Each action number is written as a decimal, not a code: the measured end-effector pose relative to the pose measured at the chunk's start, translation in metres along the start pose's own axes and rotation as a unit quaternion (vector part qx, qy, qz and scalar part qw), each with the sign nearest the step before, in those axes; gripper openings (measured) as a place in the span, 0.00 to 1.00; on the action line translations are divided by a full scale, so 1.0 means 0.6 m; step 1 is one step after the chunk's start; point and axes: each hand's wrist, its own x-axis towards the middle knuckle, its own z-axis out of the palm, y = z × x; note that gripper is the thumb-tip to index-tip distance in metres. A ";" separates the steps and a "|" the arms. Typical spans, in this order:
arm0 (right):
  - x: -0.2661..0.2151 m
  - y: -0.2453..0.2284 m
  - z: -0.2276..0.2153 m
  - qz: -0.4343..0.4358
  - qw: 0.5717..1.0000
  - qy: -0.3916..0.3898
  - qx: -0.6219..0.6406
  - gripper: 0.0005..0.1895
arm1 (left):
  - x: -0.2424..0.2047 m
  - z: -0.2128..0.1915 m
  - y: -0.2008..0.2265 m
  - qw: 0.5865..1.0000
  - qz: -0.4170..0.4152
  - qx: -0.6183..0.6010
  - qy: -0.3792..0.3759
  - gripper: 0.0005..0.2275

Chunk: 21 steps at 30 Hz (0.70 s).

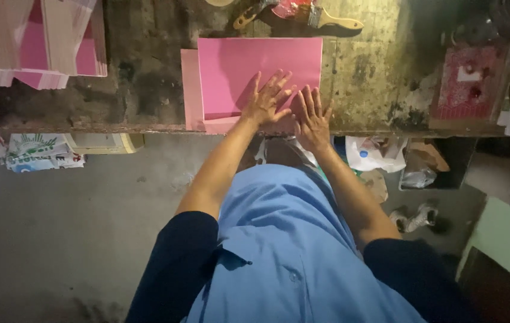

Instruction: The person aligns a pink cover sheet over a stack of paper, applies glue to the spine area using a brush, presses the cover down, and smooths it with both hands. The person then stacks the finished unit with others.

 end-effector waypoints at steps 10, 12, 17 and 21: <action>0.033 0.022 0.039 -0.058 0.993 0.058 -0.087 0.43 | 0.000 0.012 -0.012 0.999 0.002 -0.035 -0.015 0.25; 0.044 0.021 0.042 -0.066 0.991 0.068 -0.092 0.41 | -0.001 0.008 -0.015 0.997 0.002 -0.079 -0.008 0.25; 0.086 0.018 0.038 -0.121 0.991 0.036 -0.039 0.39 | -0.053 -0.073 -0.061 0.983 -0.039 -0.177 0.000 0.23; 0.090 0.007 0.009 -0.100 0.994 -0.011 -0.043 0.51 | -0.102 -0.107 -0.096 0.985 -0.079 -0.156 -0.001 0.32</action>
